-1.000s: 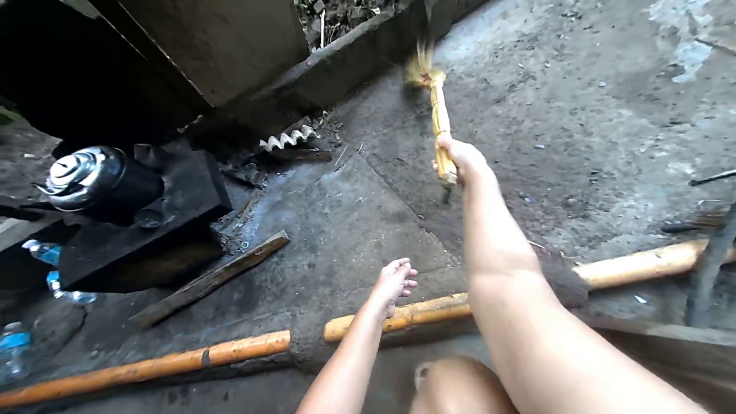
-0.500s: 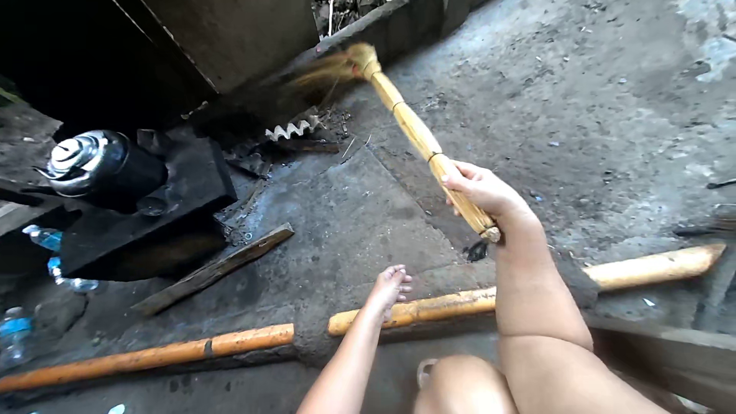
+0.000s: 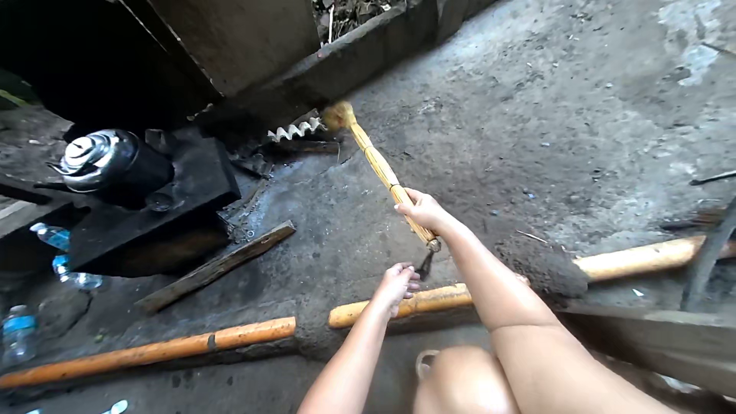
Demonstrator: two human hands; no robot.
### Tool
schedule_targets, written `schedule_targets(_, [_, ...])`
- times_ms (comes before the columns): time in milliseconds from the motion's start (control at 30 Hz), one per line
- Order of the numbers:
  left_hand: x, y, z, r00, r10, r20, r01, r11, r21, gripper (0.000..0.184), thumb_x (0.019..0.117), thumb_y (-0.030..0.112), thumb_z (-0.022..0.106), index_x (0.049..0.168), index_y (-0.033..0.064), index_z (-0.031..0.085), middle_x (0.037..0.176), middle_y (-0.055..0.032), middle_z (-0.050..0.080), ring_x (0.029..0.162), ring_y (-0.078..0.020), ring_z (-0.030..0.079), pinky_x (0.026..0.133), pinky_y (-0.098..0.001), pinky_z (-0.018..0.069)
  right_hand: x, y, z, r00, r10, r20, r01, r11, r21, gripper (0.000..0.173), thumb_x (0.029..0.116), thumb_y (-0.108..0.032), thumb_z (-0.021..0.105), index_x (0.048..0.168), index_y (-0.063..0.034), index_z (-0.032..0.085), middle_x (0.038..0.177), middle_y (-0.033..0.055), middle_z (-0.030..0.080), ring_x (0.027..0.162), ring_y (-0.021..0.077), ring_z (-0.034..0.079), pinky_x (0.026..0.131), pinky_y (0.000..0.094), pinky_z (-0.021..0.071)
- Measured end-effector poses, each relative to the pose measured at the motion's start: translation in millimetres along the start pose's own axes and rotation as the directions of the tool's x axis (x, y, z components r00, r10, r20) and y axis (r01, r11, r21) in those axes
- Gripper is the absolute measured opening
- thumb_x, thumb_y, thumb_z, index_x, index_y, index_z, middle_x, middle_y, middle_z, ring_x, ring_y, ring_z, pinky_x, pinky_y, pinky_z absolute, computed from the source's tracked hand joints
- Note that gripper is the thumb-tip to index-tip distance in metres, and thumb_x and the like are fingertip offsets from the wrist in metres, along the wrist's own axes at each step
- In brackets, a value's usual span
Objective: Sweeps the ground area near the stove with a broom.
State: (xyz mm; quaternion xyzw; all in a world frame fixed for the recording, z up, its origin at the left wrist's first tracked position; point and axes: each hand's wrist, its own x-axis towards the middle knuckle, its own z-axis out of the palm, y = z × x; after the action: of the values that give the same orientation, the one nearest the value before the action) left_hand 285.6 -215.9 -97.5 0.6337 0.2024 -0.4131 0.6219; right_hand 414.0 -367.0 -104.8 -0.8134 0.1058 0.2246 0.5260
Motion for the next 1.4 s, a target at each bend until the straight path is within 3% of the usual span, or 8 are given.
schedule_targets(200, [-3,3,8,1.000,0.016,0.016,-0.016,1.000,0.023,0.039,0.1133,0.023,0.038,0.146,0.0050,0.048,0.125,-0.0151,0.064,0.094,-0.0192,0.065,0.078,-0.0332,0.0522,-27,8,-51,0.988,-0.039,-0.147,0.026,0.996,-0.089,0.060,0.1016,-0.028,0.064,0.157,-0.0191,0.041,0.117,0.0247,0.065,0.084,0.0348,0.066,0.072,0.0557,0.0547])
schedule_targets(333, [-5,7,19,0.998,0.024,0.052,-0.027,0.998,0.049,0.040,0.1135,0.024,0.038,0.148,0.0061,0.046,0.128,-0.0157,0.064,0.098,-0.0203,0.065,0.080,-0.0345,0.0520,-15,21,-29,0.978,0.090,-0.186,-0.122,0.979,-0.165,0.055,0.0989,-0.028,0.066,0.147,-0.0087,0.050,0.119,0.0291,0.064,0.107,0.0454,0.064,0.090,0.0667,0.0487])
schedule_targets(567, [-3,1,22,0.999,0.002,0.053,-0.004,0.999,0.046,0.040,0.1136,0.024,0.037,0.148,0.0059,0.046,0.126,-0.0152,0.064,0.096,-0.0202,0.065,0.079,-0.0341,0.0523,-28,18,-37,0.994,-0.024,-0.104,0.024,1.000,-0.004,0.060,0.0997,-0.029,0.068,0.154,-0.0185,0.046,0.117,0.0204,0.067,0.080,0.0284,0.066,0.070,0.0493,0.0559])
schedule_targets(800, [-5,-6,8,1.000,-0.006,0.004,0.006,1.000,-0.009,0.039,0.1134,0.023,0.038,0.146,0.0055,0.048,0.124,-0.0148,0.065,0.092,-0.0191,0.066,0.077,-0.0327,0.0523,42,-9,-81,0.897,0.098,-0.430,0.020,0.965,0.262,0.050,0.0955,-0.028,0.070,0.139,-0.0093,0.055,0.116,0.0210,0.063,0.088,0.0312,0.064,0.075,0.0526,0.0546])
schedule_targets(900, [-5,-14,2,0.999,-0.021,-0.033,0.020,0.999,-0.033,0.039,0.1133,0.022,0.038,0.146,0.0046,0.048,0.123,-0.0156,0.064,0.093,-0.0197,0.065,0.078,-0.0337,0.0521,84,-20,-76,0.918,0.158,-0.364,-0.045,0.953,0.299,0.053,0.0924,-0.024,0.072,0.140,-0.0081,0.054,0.125,0.0215,0.060,0.103,0.0336,0.063,0.083,0.0550,0.0530])
schedule_targets(1000, [-9,-17,-3,0.998,-0.033,-0.051,0.032,0.999,-0.027,0.039,0.1135,0.022,0.037,0.147,0.0045,0.047,0.124,-0.0159,0.064,0.094,-0.0200,0.065,0.078,-0.0340,0.0524,94,-24,-55,0.970,0.090,-0.228,-0.039,0.976,0.215,0.053,0.0967,-0.023,0.067,0.146,-0.0131,0.051,0.122,0.0199,0.061,0.090,0.0290,0.063,0.076,0.0486,0.0538])
schedule_targets(1167, [-11,-15,-11,0.996,-0.013,-0.083,0.012,1.000,-0.009,0.039,0.1131,0.022,0.038,0.146,0.0044,0.048,0.124,-0.0158,0.064,0.095,-0.0208,0.066,0.078,-0.0355,0.0531,32,-14,-54,0.997,-0.040,-0.062,0.050,0.983,0.178,0.058,0.1018,-0.022,0.063,0.155,-0.0173,0.042,0.118,0.0164,0.063,0.073,0.0202,0.060,0.064,0.0377,0.0538])
schedule_targets(1400, [-2,-11,7,1.000,-0.021,-0.021,0.022,0.999,0.032,0.038,0.1130,0.022,0.039,0.146,0.0048,0.048,0.123,-0.0155,0.064,0.092,-0.0195,0.065,0.077,-0.0339,0.0522,-53,75,-77,0.882,0.094,-0.462,0.071,0.942,0.328,0.063,0.1014,-0.023,0.062,0.158,-0.0166,0.036,0.113,0.0196,0.062,0.073,0.0244,0.060,0.064,0.0451,0.0541])
